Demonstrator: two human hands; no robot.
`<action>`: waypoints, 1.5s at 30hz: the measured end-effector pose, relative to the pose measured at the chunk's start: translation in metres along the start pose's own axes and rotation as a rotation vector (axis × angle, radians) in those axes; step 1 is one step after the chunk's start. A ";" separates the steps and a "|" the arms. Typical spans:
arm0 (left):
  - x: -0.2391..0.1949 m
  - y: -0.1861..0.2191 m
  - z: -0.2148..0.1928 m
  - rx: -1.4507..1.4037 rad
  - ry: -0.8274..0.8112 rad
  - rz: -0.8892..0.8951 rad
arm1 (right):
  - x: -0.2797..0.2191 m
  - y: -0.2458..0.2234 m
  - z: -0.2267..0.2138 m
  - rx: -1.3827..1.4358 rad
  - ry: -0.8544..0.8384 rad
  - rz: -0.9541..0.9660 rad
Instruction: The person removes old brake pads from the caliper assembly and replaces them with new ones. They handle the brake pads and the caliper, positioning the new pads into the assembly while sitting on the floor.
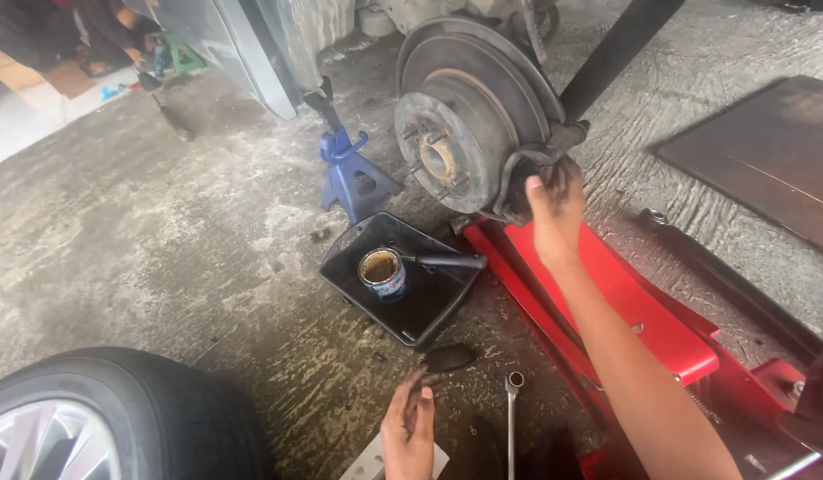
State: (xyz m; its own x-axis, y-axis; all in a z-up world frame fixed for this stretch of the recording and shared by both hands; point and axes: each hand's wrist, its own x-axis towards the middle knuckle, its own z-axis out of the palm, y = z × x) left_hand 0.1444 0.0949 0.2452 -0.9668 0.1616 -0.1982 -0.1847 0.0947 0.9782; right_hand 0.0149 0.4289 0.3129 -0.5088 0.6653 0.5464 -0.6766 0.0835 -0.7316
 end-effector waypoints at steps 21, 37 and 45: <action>0.001 -0.011 -0.002 0.017 -0.002 0.138 | -0.005 -0.008 0.001 -0.238 -0.087 0.021; 0.004 -0.017 -0.005 0.032 -0.006 0.174 | 0.000 -0.039 0.007 -0.591 0.005 -0.074; 0.005 -0.024 -0.006 -0.038 -0.002 0.210 | -0.004 -0.026 0.015 -0.143 0.017 0.006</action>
State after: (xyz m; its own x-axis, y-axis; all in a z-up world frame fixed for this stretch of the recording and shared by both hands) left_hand 0.1429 0.0880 0.2208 -0.9844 0.1754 0.0102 0.0143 0.0221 0.9997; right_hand 0.0262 0.4125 0.3356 -0.5027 0.6780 0.5363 -0.5906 0.1837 -0.7858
